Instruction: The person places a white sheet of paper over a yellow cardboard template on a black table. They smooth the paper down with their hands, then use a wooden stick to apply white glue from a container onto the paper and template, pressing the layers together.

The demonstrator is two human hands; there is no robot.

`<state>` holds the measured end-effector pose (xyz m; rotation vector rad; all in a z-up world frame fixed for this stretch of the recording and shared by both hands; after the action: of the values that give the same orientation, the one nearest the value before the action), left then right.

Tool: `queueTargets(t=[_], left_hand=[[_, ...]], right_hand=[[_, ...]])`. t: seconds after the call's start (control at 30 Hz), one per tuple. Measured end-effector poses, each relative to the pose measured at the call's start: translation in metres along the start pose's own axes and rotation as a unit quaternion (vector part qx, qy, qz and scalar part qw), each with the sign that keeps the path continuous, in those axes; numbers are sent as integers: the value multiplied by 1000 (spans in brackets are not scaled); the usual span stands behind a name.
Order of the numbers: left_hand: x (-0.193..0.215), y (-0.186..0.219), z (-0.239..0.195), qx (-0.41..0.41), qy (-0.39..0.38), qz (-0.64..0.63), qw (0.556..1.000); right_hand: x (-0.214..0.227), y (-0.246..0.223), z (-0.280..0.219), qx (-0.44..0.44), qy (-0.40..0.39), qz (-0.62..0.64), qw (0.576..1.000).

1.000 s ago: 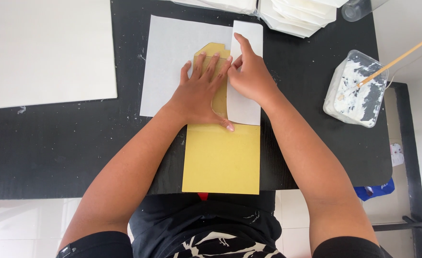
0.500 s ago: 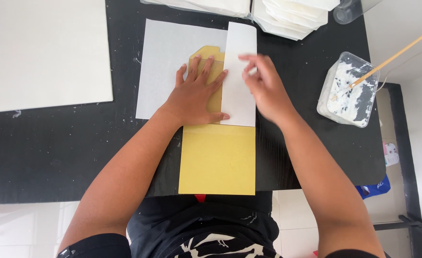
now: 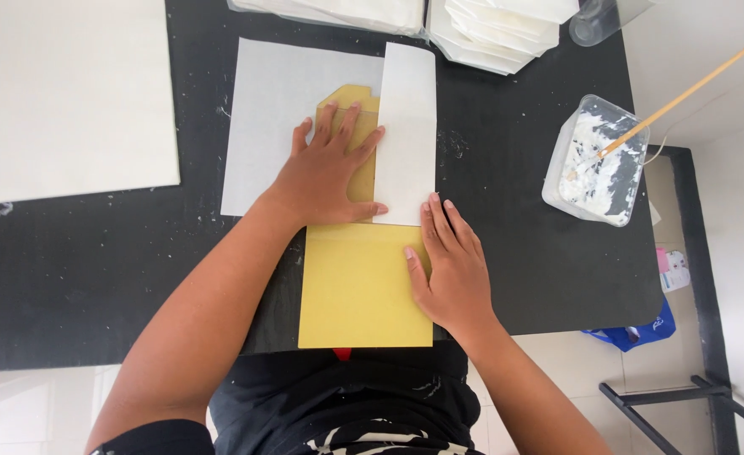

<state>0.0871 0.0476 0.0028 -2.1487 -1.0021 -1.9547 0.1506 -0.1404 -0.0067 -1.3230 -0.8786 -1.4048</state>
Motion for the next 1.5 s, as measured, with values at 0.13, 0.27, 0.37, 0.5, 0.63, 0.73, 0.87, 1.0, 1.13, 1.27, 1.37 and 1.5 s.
queueTargets(t=[0.13, 0.27, 0.37, 0.5, 0.63, 0.73, 0.87, 1.0, 1.13, 1.27, 1.37, 1.5], left_hand=[[6, 14, -5, -9, 10, 29, 999], [-2, 66, -1, -169, 65, 106, 978], [-27, 76, 27, -204, 100, 132, 965], [-37, 63, 80, -165, 135, 130, 968], [-29, 54, 122, -160, 175, 173, 956], [-26, 41, 148, -114, 101, 131, 980], [-19, 28, 161, -107, 118, 148, 976], [-20, 34, 141, -173, 149, 151, 962], [-23, 61, 78, -269, 174, 159, 934], [-38, 75, 27, -259, 16, 101, 960], [-40, 75, 36, -261, 47, 97, 959], [-26, 57, 102, -190, 87, 89, 974]], right_hand=[[0, 2, 0, -2, -9, 3, 1000], [-7, 5, 0, -5, -11, -1, 1000], [-4, 3, 1, -1, -14, -14, 1000], [-3, 3, 1, -7, -30, -7, 1000], [2, 0, 0, 2, 30, -31, 999], [2, 1, -2, 0, 37, -35, 999], [2, 0, 0, 2, 35, -34, 999], [-1, 1, -1, -3, 21, -29, 999], [1, 2, -2, -3, 26, -20, 999], [0, 2, 3, -13, -27, 1, 1000], [1, 1, 2, -15, -25, 4, 1000], [-1, 1, 2, -16, -29, 11, 999]])
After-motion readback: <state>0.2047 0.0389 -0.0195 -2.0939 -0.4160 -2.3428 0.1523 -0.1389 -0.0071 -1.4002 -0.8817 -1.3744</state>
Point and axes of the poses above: each hand's wrist, its own z-axis towards the middle knuckle, its own x-axis out of the back of the hand, y = z × x, the point moved 9 cm from there along z, towards the middle knuckle, and after that the axes turned 10 degrees about -z, right-handed, at the moved point
